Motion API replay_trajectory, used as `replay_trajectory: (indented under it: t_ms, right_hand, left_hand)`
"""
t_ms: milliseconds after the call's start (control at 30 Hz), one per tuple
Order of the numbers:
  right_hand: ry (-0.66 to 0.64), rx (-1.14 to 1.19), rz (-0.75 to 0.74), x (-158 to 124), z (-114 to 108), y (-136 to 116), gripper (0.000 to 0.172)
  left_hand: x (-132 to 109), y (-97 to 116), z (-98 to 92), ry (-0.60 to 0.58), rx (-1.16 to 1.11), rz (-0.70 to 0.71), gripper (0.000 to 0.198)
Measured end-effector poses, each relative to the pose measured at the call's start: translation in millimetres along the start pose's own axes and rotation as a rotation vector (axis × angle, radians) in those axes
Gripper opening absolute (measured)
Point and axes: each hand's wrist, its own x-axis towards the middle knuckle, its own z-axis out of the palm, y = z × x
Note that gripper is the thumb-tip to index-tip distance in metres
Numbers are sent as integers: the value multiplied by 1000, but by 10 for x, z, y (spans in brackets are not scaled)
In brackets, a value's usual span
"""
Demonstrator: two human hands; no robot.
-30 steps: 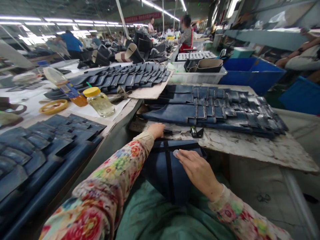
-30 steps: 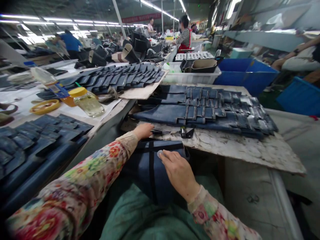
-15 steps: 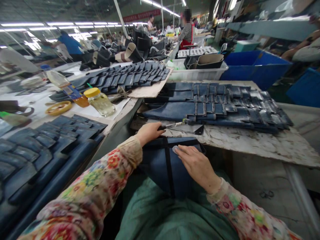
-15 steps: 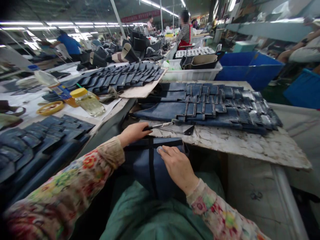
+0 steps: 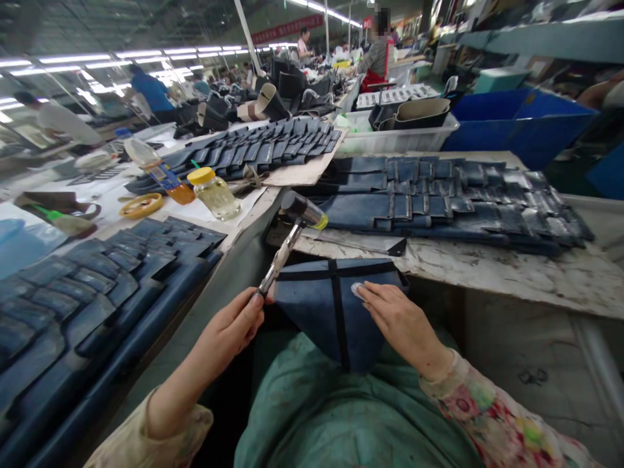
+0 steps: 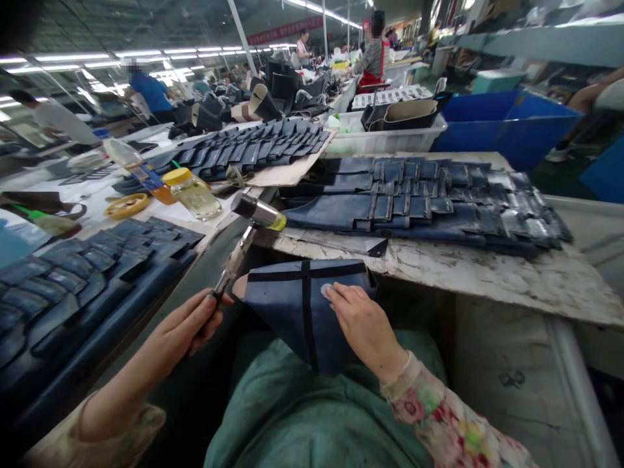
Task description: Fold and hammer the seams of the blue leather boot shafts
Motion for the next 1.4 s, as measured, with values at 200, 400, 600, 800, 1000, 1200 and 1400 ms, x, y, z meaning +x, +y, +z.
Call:
replay_trajectory:
  t_ms: [200, 400, 600, 800, 1000, 1200, 1400]
  right_hand:
    - [23, 20, -6, -11, 0, -15, 33]
    - [44, 17, 14, -49, 8, -14, 34]
    - [56, 24, 13, -58, -1, -16, 33]
    - [41, 54, 35, -86, 12, -1, 35]
    - [65, 67, 34, -89, 4, -1, 34]
    - [62, 63, 26, -86, 3, -1, 34]
    - [65, 56, 32, -95, 5, 6, 34]
  left_hand:
    - [105, -149, 81, -111, 255, 84, 39]
    - [166, -130, 161, -89, 214, 99, 42]
    - [249, -31, 292, -93, 265, 160, 40]
    - [336, 47, 367, -184, 395, 170, 35]
    - [363, 86, 398, -163, 375, 203, 36]
    - [368, 162, 446, -138, 394, 247, 37]
    - [421, 288, 569, -250, 497, 241, 33]
